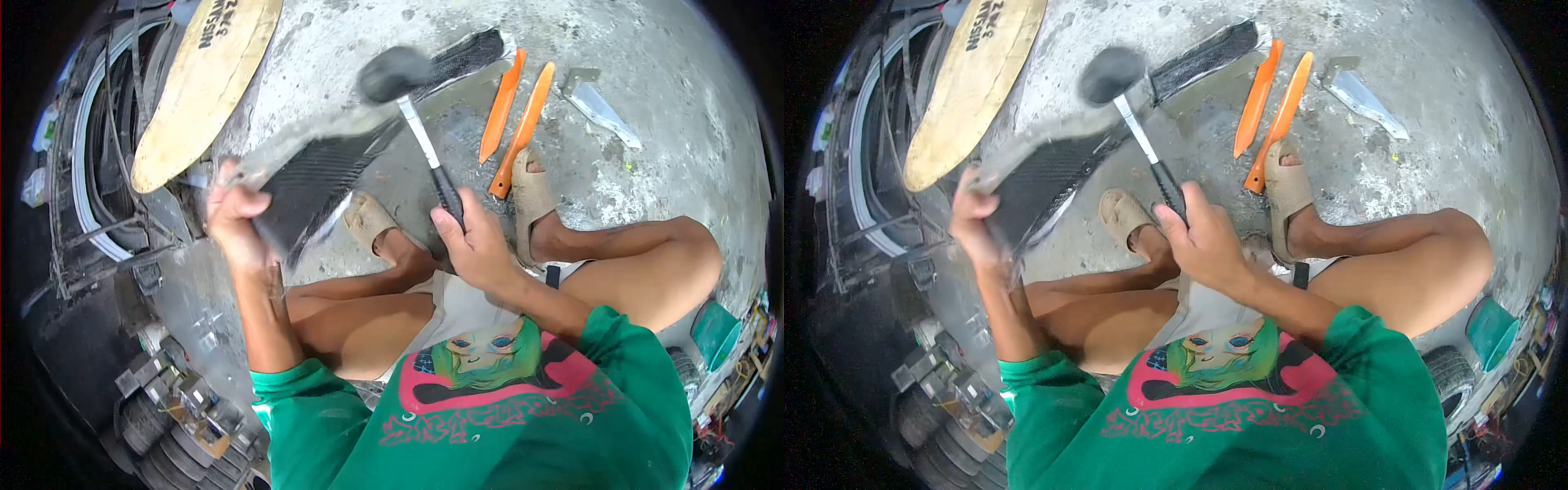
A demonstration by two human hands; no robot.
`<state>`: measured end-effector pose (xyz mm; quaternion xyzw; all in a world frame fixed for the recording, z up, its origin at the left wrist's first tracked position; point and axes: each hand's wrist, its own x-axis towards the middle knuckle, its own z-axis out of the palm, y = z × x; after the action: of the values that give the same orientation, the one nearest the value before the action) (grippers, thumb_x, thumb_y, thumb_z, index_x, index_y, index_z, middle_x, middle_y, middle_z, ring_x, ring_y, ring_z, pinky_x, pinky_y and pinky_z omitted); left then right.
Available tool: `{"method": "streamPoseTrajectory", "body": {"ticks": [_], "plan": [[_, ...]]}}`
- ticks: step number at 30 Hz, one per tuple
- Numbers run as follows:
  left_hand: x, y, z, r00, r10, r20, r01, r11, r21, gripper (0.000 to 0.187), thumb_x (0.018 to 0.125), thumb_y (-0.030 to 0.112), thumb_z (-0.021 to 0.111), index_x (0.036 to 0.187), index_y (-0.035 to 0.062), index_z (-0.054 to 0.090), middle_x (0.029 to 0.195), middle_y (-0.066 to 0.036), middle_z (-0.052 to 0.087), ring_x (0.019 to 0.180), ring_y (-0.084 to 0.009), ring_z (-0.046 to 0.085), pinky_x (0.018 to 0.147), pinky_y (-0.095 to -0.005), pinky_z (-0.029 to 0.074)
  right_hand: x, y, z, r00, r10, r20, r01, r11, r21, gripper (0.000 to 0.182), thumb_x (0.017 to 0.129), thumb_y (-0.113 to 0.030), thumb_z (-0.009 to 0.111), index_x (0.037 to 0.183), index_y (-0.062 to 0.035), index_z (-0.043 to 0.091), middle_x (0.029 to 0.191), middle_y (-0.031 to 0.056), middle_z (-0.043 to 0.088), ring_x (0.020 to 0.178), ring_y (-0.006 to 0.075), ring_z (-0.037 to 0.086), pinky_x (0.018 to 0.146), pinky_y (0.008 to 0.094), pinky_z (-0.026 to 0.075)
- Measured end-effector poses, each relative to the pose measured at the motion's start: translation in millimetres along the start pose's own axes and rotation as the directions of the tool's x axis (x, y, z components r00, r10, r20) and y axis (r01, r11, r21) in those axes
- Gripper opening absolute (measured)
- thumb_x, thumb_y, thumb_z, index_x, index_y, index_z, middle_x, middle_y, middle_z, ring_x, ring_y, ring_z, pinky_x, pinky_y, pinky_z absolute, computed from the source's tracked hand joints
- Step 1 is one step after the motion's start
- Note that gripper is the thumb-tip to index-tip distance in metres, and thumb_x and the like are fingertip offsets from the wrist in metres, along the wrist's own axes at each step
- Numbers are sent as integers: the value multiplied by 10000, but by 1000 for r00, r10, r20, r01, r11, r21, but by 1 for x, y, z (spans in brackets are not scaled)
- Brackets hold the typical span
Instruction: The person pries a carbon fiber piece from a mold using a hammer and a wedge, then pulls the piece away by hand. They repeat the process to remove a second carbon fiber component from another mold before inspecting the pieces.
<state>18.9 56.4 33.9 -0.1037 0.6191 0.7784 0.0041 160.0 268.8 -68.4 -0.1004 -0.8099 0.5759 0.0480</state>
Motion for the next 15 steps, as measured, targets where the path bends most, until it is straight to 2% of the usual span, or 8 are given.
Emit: {"method": "streamPoseTrajectory", "body": {"ticks": [1,4,7,10,12,13,14,15], "plan": [[10,-10,-14,998,-7,61,-15,938,346,607,572,23,515,1167,-93,489,778,-36,550,769,-137,548,721,-232,440,1,-4,2,998,64,-8,-61,979,193,261,948,-226,553,986,6,440,723,111,523,611,282,543,569,431,419],[12,-22,-32,999,-29,-18,34,870,492,486,600,-36,480,1084,-49,518,761,-13,537,656,-102,490,603,-209,385,23,-40,-49,942,310,-129,-223,864,451,184,978,-228,503,999,-46,475,683,24,490,512,97,443,487,273,387],[18,-18,-28,998,57,-35,-39,921,388,330,632,-69,458,947,2,527,718,7,510,603,-95,459,572,-212,373,33,-49,-80,894,4,-448,276,782,558,195,993,-229,465,1055,-48,425,686,18,480,475,74,436,425,250,396],[11,-16,-24,995,31,96,-53,971,233,165,718,-53,507,817,78,489,664,9,507,574,-64,434,534,-202,346,38,-53,-75,827,-61,-559,402,760,511,210,999,-228,447,1067,-37,393,648,6,459,480,99,450,422,255,397],[6,-16,-13,996,29,81,-49,966,255,141,741,-35,505,818,82,487,659,11,504,578,-64,437,539,-203,348,18,-45,-27,868,208,-450,200,684,701,196,1002,-227,431,1027,-34,413,615,13,456,481,112,469,433,274,408],[4,-16,-3,997,27,76,-47,961,273,119,765,-18,503,819,86,485,654,13,502,582,-65,440,543,-204,349,2,-29,-7,970,-1,-243,147,798,584,236,988,-250,467,987,-16,437,595,83,495,485,209,522,468,352,431],[-1,-14,11,997,10,72,-30,960,279,76,805,13,509,776,82,499,656,5,513,592,-65,450,547,-207,350,-9,-15,6,992,126,10,-126,984,122,239,959,-241,517,960,-9,458,611,164,522,536,328,556,531,414,440],[1,-15,13,996,14,85,-37,959,281,76,805,13,509,776,82,499,656,5,513,592,-65,450,547,-207,350,-9,-21,8,961,114,251,-179,951,252,243,933,-234,560,974,-14,464,616,205,512,592,416,548,569,445,431]]}}
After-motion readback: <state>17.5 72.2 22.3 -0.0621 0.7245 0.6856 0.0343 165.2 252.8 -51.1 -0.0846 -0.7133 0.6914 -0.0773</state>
